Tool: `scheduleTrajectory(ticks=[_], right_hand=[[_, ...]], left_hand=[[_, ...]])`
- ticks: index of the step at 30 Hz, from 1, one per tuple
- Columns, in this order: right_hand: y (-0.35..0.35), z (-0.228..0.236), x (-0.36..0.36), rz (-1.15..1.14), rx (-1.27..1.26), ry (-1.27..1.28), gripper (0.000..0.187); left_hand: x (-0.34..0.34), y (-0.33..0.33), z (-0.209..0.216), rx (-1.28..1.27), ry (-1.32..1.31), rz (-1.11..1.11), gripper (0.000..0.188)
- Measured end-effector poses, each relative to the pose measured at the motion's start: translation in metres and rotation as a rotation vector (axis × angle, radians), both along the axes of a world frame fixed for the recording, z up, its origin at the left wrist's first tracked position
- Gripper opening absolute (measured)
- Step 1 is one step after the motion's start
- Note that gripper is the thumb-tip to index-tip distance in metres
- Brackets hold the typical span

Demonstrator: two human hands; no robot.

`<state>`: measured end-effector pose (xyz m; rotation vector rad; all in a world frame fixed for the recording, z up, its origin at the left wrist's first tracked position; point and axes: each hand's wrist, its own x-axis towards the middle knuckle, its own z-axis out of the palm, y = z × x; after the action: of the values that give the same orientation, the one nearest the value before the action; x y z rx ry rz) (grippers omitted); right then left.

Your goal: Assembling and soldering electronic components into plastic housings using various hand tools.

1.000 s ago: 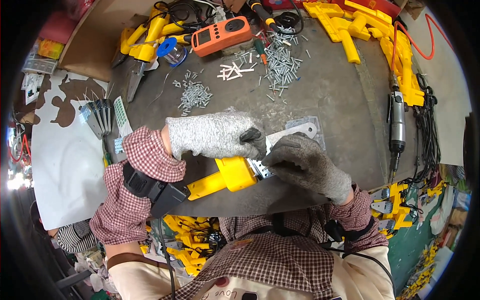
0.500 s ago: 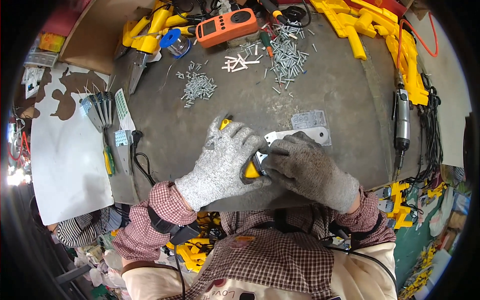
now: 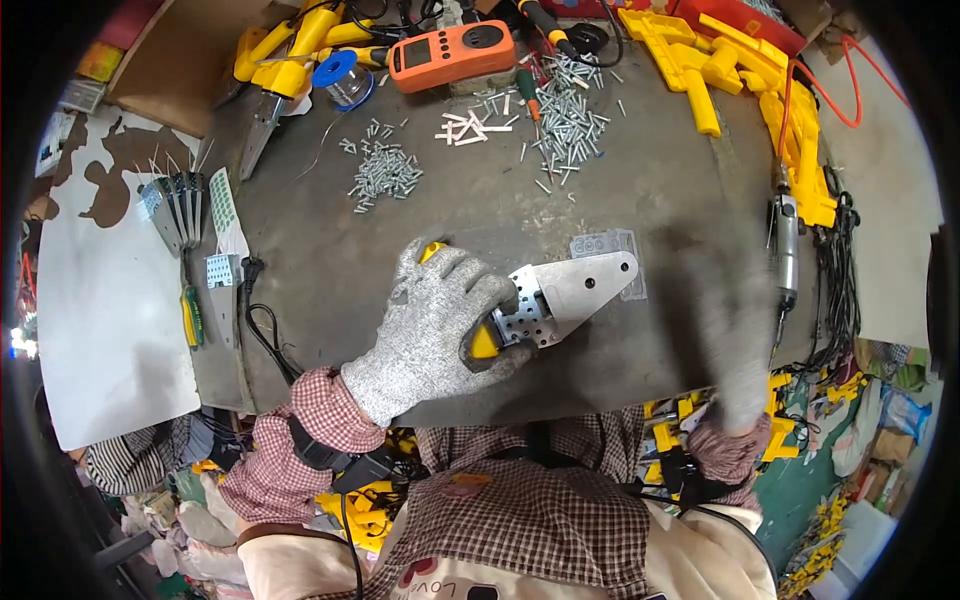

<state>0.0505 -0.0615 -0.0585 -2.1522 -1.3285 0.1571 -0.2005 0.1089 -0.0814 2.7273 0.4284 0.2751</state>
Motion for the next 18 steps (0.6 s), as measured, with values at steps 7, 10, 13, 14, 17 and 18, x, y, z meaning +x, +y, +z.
scheduleTrajectory(ticks=[7,10,13,14,17,18], right_hand=[[-0.075,-0.055,0.131,-0.366,0.09,-0.151,0.068],[-0.057,-0.055,0.088,-0.451,0.649,0.993,0.061],[-0.004,-0.031,0.013,-0.069,0.953,1.58,0.06],[0.013,-0.03,0.002,0.043,0.979,1.776,0.058],[0.037,-0.056,-0.006,0.077,1.139,1.99,0.049],[0.041,-0.065,-0.007,0.06,1.143,2.039,0.044]], left_hand=[[0.018,0.009,0.001,-0.037,-0.138,0.076,0.05],[0.019,0.008,-0.005,-0.02,-0.091,0.059,0.049],[0.015,0.006,0.001,-0.018,-0.031,0.086,0.054],[0.014,0.008,0.003,-0.014,-0.025,0.085,0.054],[0.02,0.009,0.002,-0.022,0.003,0.053,0.055],[0.021,0.009,0.002,-0.028,-0.011,0.05,0.055]])
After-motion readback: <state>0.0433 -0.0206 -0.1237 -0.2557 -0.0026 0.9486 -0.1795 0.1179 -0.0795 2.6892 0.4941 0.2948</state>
